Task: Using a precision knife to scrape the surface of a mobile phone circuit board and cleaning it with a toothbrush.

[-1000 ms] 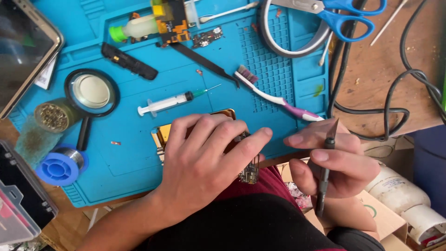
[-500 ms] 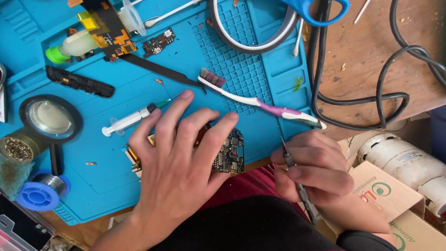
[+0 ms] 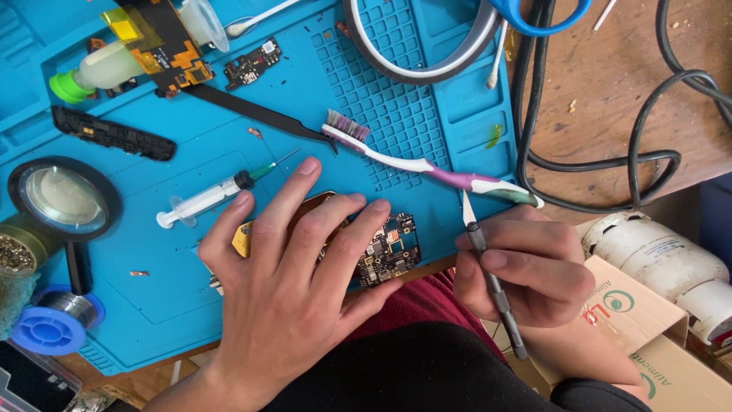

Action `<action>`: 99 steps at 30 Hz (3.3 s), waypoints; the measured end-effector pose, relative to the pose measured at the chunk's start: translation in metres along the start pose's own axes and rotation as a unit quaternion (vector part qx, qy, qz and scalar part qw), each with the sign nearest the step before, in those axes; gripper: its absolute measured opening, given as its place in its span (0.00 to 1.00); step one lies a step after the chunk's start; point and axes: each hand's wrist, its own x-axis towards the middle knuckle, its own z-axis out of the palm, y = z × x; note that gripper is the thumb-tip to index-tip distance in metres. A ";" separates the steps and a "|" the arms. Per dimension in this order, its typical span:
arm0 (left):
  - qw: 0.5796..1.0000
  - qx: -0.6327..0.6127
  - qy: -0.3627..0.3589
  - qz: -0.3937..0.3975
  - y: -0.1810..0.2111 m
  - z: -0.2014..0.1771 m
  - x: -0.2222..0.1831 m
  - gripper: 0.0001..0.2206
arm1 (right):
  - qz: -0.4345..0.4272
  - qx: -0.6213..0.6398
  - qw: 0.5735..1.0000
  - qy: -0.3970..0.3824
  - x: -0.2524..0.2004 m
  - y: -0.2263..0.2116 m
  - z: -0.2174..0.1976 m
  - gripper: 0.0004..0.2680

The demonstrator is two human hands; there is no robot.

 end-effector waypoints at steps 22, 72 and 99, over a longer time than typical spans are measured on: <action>0.996 0.017 0.081 0.030 -0.011 0.020 0.004 0.20 | 0.023 -0.046 0.998 -0.045 -0.010 0.001 0.003 0.05; 0.995 0.028 0.079 0.055 -0.012 0.020 0.007 0.23 | -0.064 -0.173 0.974 -0.130 -0.012 0.007 0.004 0.07; 0.995 0.021 0.080 0.056 -0.013 0.019 0.008 0.21 | -0.070 -0.170 0.974 -0.129 -0.016 0.011 0.003 0.07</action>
